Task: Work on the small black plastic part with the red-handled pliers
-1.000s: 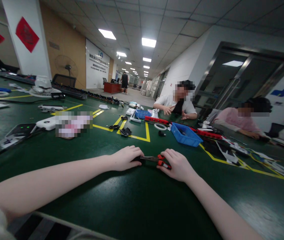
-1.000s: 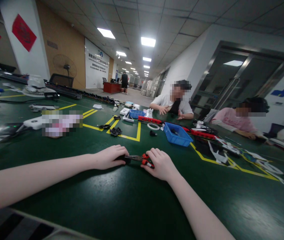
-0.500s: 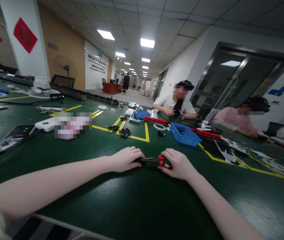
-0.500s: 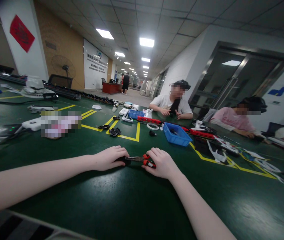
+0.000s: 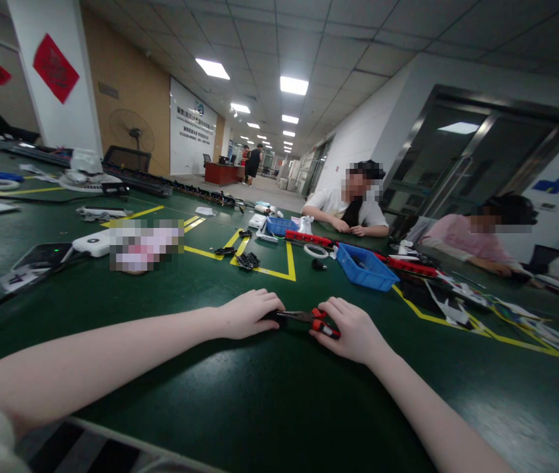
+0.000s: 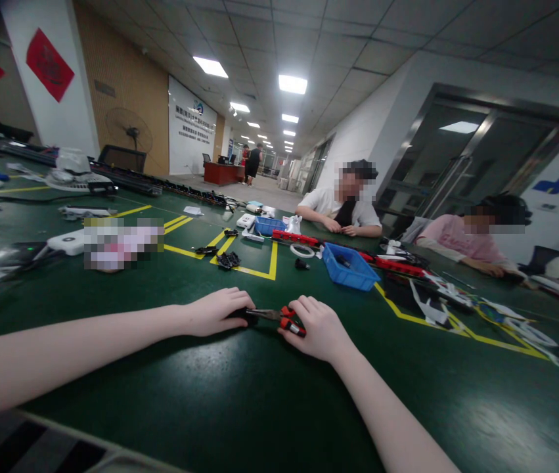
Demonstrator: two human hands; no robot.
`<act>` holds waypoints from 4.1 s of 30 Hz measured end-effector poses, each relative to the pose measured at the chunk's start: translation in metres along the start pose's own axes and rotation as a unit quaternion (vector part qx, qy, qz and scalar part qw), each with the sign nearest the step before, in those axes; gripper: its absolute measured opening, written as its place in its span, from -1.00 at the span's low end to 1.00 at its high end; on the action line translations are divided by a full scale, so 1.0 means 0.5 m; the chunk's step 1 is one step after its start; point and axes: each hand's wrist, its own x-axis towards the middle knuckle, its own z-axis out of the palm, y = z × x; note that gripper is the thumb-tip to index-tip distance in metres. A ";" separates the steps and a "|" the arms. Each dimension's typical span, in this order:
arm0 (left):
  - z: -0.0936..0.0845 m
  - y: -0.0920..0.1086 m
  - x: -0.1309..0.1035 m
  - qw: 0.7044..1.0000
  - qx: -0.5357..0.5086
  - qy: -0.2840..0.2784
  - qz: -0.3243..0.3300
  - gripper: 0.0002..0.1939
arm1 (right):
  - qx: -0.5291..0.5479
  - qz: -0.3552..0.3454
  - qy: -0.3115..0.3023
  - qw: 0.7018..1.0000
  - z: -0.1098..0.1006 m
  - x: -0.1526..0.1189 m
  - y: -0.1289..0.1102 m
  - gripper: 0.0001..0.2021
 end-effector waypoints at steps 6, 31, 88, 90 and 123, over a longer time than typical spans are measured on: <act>0.000 -0.002 -0.001 1.000 -0.004 0.003 0.001 -0.80 | 0.005 0.000 -0.009 1.000 0.002 0.002 0.006 -0.67; -0.001 0.002 0.000 1.000 0.006 0.003 0.006 -0.82 | 0.011 -0.003 0.003 1.000 0.000 0.002 0.014 -0.66; 0.006 -0.008 -0.001 0.998 -0.049 0.024 -0.014 -0.80 | 0.061 0.021 -0.008 0.998 -0.011 -0.001 0.012 -0.69; 0.006 -0.007 -0.001 0.999 -0.038 0.024 -0.011 -0.79 | 0.061 0.016 -0.009 0.998 -0.009 0.000 0.011 -0.69; -0.002 -0.004 0.000 0.993 -0.108 0.042 -0.032 -0.77 | 0.012 -0.015 0.027 0.999 0.004 0.000 0.016 -0.63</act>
